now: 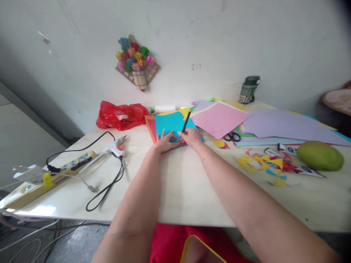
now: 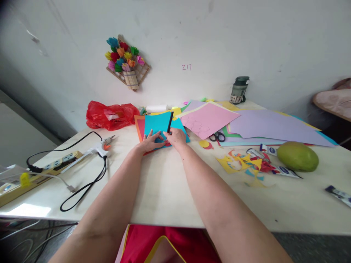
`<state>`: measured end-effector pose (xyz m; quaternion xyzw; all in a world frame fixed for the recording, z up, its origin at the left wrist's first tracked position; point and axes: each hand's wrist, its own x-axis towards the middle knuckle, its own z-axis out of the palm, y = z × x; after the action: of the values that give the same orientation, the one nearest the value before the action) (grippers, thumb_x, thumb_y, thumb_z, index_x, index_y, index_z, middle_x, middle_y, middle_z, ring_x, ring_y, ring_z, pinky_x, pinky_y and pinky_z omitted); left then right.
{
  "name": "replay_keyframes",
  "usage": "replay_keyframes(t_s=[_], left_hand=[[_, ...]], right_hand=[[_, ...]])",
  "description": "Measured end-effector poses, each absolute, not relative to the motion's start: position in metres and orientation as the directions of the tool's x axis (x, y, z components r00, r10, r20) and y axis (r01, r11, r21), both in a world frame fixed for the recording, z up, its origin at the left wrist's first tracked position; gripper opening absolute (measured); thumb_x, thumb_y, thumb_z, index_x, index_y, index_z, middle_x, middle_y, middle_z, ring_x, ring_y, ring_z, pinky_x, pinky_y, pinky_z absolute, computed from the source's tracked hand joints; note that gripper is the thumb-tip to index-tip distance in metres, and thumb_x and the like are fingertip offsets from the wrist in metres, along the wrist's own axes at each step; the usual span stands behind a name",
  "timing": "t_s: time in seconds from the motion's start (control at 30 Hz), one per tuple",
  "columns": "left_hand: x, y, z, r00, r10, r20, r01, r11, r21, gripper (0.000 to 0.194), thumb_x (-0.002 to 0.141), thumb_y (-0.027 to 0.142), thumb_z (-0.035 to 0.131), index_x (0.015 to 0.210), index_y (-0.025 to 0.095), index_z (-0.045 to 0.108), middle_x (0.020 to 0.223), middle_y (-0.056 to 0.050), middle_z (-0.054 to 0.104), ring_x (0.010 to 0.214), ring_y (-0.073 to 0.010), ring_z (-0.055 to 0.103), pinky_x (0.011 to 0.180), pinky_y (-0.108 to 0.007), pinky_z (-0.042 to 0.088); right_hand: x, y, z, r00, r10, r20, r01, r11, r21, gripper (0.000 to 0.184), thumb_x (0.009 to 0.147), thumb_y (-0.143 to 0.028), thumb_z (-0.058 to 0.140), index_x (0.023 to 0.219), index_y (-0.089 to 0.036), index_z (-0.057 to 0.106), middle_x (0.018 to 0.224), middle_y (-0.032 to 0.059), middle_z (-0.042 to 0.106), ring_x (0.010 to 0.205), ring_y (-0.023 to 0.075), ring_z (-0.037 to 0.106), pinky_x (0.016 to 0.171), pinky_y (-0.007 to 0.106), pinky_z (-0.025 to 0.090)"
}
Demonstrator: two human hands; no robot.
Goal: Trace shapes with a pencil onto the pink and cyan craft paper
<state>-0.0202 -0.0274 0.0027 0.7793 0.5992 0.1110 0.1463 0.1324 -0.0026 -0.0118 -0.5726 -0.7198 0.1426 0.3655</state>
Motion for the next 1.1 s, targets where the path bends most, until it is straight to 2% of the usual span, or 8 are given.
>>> replay_keyframes(t_s=[0.27, 0.93, 1.1], left_hand=[[-0.0204, -0.0269, 0.0008, 0.239, 0.971, 0.017, 0.907, -0.229, 0.353, 0.036, 0.069, 0.053, 0.052, 0.096, 0.03, 0.055, 0.142, 0.004, 0.021, 0.131, -0.0303, -0.003, 0.101, -0.055, 0.002], [-0.0195, -0.0275, 0.0013, 0.257, 0.966, 0.019, 0.904, -0.248, 0.348, 0.035, 0.069, 0.053, 0.052, 0.096, 0.03, 0.055, 0.143, 0.006, 0.019, 0.131, -0.0299, -0.004, 0.1, -0.056, 0.001], [-0.0197, -0.0288, 0.0038, 0.266, 0.964, 0.0, 0.901, -0.248, 0.355, 0.038, 0.067, 0.051, 0.055, 0.099, 0.031, 0.054, 0.143, 0.005, 0.019, 0.131, -0.0299, -0.003, 0.101, -0.056, 0.001]], right_hand=[[0.1335, 0.0007, -0.0149, -0.076, 0.934, 0.35, 0.7, 0.3, -0.648, 0.032, 0.075, -0.048, 0.047, 0.077, -0.02, 0.064, 0.076, 0.0041, 0.068, 0.075, 0.0153, 0.063, 0.066, 0.023, 0.045], [0.1334, 0.0022, -0.0175, -0.059, 0.935, 0.348, 0.665, 0.297, -0.685, 0.032, 0.075, -0.048, 0.048, 0.077, -0.02, 0.064, 0.072, 0.004, 0.067, 0.07, 0.0149, 0.063, 0.064, 0.023, 0.046], [0.1334, 0.0021, -0.0176, -0.092, 0.939, 0.332, 0.638, 0.311, -0.704, 0.032, 0.077, -0.047, 0.046, 0.076, -0.02, 0.063, 0.065, 0.0026, 0.067, 0.065, 0.0143, 0.063, 0.063, 0.023, 0.046]])
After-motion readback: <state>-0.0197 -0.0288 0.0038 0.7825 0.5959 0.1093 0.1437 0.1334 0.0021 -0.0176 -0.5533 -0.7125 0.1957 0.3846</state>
